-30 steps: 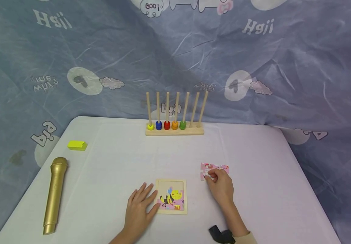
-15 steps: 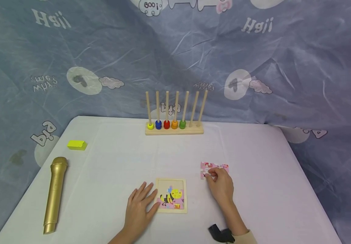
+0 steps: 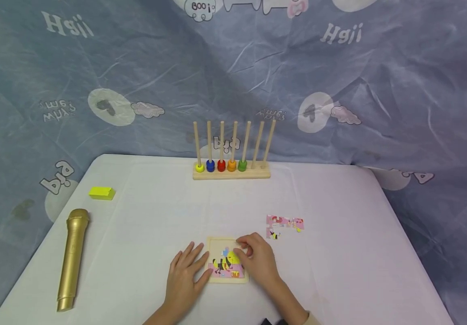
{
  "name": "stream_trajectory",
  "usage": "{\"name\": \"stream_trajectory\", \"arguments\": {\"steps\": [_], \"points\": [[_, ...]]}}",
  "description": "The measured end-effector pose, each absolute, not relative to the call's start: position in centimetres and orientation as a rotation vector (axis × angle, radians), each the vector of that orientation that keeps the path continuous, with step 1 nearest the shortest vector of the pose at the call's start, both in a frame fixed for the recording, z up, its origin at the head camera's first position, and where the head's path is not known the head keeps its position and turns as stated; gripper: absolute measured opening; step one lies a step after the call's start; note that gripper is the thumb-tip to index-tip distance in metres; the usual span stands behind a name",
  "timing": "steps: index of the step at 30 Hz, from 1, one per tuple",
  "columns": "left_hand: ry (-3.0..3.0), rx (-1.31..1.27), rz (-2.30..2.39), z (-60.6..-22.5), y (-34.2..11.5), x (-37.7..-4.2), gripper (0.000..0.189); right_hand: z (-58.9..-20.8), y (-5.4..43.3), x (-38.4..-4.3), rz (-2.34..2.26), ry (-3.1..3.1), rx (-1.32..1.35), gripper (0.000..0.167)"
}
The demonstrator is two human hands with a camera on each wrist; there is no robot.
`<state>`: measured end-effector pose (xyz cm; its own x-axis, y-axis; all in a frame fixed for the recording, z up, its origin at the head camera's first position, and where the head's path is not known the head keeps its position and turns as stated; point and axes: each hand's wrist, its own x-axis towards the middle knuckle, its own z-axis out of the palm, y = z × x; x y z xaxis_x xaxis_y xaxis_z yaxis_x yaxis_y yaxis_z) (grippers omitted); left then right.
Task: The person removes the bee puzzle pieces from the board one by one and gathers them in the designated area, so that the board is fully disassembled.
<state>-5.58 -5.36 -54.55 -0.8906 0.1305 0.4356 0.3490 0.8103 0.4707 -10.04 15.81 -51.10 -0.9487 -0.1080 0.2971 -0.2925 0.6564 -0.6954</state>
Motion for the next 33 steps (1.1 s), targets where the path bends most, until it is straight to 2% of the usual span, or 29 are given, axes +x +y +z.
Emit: {"name": "stream_trajectory", "arguments": {"steps": [5,17,33], "points": [[-2.604,-0.372,-0.788,-54.4,-5.4,-5.6,0.039,-51.2,14.2,-9.2,1.172,-2.654,0.421,0.027],[-2.631,-0.36,-0.776,-54.3,-5.4,-5.6,0.04,-51.5,13.9,-8.9,1.104,-2.708,0.424,0.033],[-2.642,-0.358,-0.769,-54.3,-5.5,-5.6,0.041,-51.3,13.5,-9.0,0.884,-2.842,0.389,0.032]]}}
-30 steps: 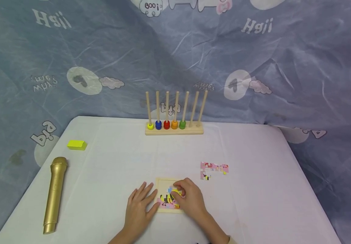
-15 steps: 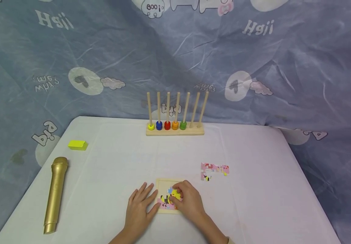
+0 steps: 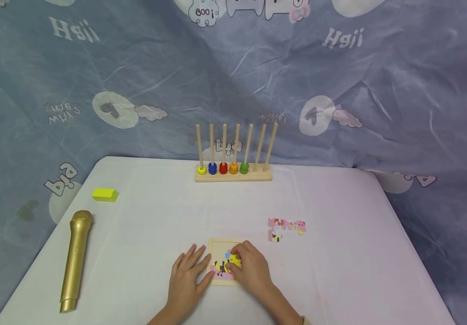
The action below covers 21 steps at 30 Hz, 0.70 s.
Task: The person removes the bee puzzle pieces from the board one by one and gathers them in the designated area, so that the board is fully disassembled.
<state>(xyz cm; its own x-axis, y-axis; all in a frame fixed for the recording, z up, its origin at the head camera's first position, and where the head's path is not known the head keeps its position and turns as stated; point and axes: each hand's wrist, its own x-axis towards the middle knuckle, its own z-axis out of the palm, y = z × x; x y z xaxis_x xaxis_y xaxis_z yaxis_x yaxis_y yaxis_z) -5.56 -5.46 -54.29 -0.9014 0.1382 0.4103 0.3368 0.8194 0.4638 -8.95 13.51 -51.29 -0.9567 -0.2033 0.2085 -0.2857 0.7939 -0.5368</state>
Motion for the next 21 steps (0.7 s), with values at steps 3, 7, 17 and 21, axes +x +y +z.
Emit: {"name": "stream_trajectory", "arguments": {"steps": [3,7,17,21], "points": [[-2.643,-0.36,-0.76,-54.4,-5.4,-5.6,0.041,-51.3,13.6,-8.9,0.866,-2.841,0.392,0.033],[-2.638,-0.359,-0.764,-54.4,-5.5,-5.5,0.041,-51.5,13.6,-8.9,0.827,-2.822,0.416,0.036],[-2.622,-0.368,-0.758,-54.3,-5.5,-5.5,0.041,-50.6,13.4,-8.9,0.724,-2.894,0.427,0.036],[-2.629,-0.357,-0.767,-54.4,-5.4,-5.5,0.041,-49.5,13.1,-9.3,0.703,-2.982,0.446,0.034]]}}
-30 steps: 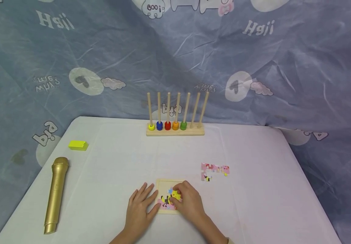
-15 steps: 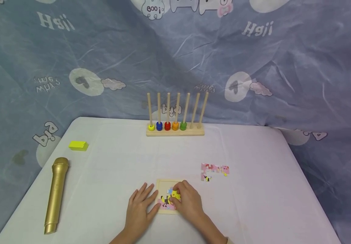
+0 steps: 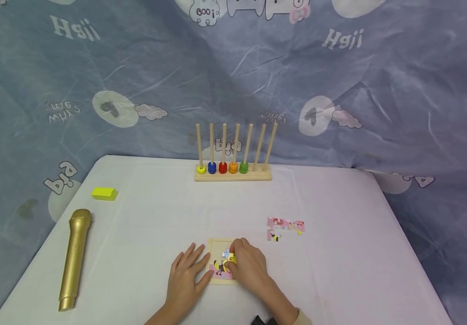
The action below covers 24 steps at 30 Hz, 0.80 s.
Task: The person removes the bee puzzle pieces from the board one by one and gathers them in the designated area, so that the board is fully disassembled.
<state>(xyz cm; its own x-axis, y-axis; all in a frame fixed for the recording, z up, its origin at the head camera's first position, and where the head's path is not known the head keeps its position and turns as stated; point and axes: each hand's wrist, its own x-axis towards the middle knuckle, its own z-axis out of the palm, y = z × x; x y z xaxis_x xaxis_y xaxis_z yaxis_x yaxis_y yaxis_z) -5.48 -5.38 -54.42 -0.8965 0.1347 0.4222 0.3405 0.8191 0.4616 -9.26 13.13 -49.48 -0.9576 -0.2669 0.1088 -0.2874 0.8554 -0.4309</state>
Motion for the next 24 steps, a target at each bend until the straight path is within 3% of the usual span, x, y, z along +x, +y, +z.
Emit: {"name": "stream_trajectory", "arguments": {"steps": [17,24], "points": [[-2.612,-0.367,-0.763,-54.8,-5.6,-5.5,0.041,-49.4,12.4,-8.6,0.962,-2.883,0.433,0.035],[-2.596,-0.371,-0.766,-54.8,-5.5,-5.6,0.042,-48.0,13.5,-9.3,1.322,-2.777,0.336,0.028]]}}
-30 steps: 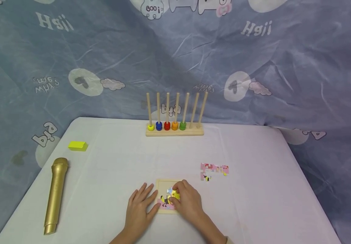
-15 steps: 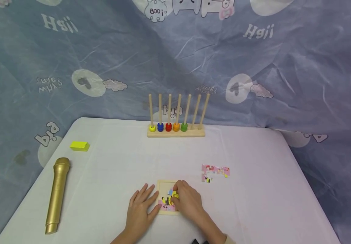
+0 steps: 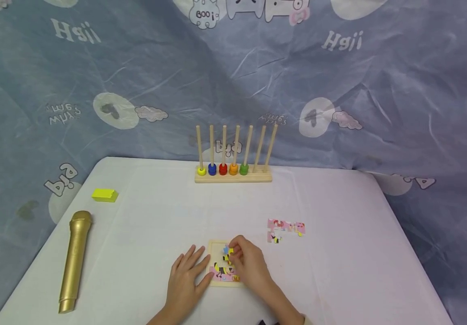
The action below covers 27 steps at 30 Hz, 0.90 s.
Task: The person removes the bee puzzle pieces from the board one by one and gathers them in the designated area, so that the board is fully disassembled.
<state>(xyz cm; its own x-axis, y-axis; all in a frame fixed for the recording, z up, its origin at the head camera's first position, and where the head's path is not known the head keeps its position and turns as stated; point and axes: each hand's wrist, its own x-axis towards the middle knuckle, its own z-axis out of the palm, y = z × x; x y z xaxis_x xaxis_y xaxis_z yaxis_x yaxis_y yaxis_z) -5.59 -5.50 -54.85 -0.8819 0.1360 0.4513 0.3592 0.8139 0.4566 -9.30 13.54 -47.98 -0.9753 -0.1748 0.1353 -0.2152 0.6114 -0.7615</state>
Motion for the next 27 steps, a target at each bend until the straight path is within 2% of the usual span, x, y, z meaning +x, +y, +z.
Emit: {"name": "stream_trajectory", "arguments": {"steps": [6,14,19,27], "points": [[-2.586,-0.378,-0.763,-54.8,-5.3,-5.6,0.041,-46.7,18.0,-10.4,1.424,-2.597,0.162,0.023],[-2.588,-0.377,-0.771,-54.8,-5.4,-5.6,0.041,-46.8,24.9,-11.2,1.418,-2.546,-0.221,0.022],[-2.594,-0.371,-0.788,-54.8,-5.5,-5.5,0.041,-48.4,26.4,-11.6,1.419,-2.548,-0.341,0.024],[-2.597,-0.373,-0.795,-54.8,-5.3,-5.5,0.041,-50.8,26.6,-12.0,1.335,-2.607,-0.338,0.021]]}}
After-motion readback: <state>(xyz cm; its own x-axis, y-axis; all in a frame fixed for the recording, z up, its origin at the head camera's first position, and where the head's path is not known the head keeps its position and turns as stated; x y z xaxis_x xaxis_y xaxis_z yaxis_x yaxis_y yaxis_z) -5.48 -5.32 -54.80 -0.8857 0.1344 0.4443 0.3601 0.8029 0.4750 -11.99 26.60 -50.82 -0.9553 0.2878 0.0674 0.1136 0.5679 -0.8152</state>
